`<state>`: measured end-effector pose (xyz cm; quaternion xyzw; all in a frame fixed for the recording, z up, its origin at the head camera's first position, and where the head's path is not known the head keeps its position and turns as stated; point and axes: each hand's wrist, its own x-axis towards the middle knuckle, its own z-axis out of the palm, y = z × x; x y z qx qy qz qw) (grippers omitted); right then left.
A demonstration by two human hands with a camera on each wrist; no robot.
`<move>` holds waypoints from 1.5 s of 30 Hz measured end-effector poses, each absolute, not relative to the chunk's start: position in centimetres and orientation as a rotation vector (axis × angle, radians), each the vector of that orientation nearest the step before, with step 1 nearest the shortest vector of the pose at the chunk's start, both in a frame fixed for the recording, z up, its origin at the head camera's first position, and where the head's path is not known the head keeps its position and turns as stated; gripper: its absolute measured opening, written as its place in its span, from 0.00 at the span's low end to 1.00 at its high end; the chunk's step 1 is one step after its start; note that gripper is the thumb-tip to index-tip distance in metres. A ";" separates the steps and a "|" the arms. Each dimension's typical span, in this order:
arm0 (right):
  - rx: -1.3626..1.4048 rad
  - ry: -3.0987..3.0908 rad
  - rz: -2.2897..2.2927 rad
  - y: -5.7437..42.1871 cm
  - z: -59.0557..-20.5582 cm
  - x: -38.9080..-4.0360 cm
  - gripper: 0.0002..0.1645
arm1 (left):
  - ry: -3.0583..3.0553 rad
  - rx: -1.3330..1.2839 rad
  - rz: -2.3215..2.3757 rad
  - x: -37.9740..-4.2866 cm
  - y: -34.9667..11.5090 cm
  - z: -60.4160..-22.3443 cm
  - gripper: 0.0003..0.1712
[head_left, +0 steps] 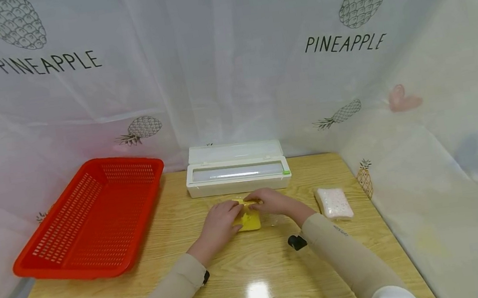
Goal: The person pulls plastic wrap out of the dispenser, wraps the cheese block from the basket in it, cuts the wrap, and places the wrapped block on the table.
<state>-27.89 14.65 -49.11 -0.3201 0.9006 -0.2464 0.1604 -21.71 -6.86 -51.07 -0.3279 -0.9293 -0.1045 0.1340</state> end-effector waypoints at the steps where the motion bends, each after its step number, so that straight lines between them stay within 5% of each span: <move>1: -0.908 2.578 -0.696 14.7 -49.1 -28.0 0.21 | -2.707 -0.946 -0.304 -21.8 -6.8 -51.1 0.31; 25: -0.815 2.702 -0.735 15.7 -50.4 -28.5 0.31 | -2.781 -0.903 -0.336 -24.6 -7.5 -52.0 0.36; 32: -0.611 2.591 -1.095 18.0 -50.8 -27.7 0.33 | -2.805 -0.704 -0.603 -24.8 -10.2 -52.1 0.44; 45: -0.401 2.501 -1.446 21.9 -52.8 -25.4 0.38 | -2.812 -0.282 -1.542 -22.0 -14.3 -53.6 0.42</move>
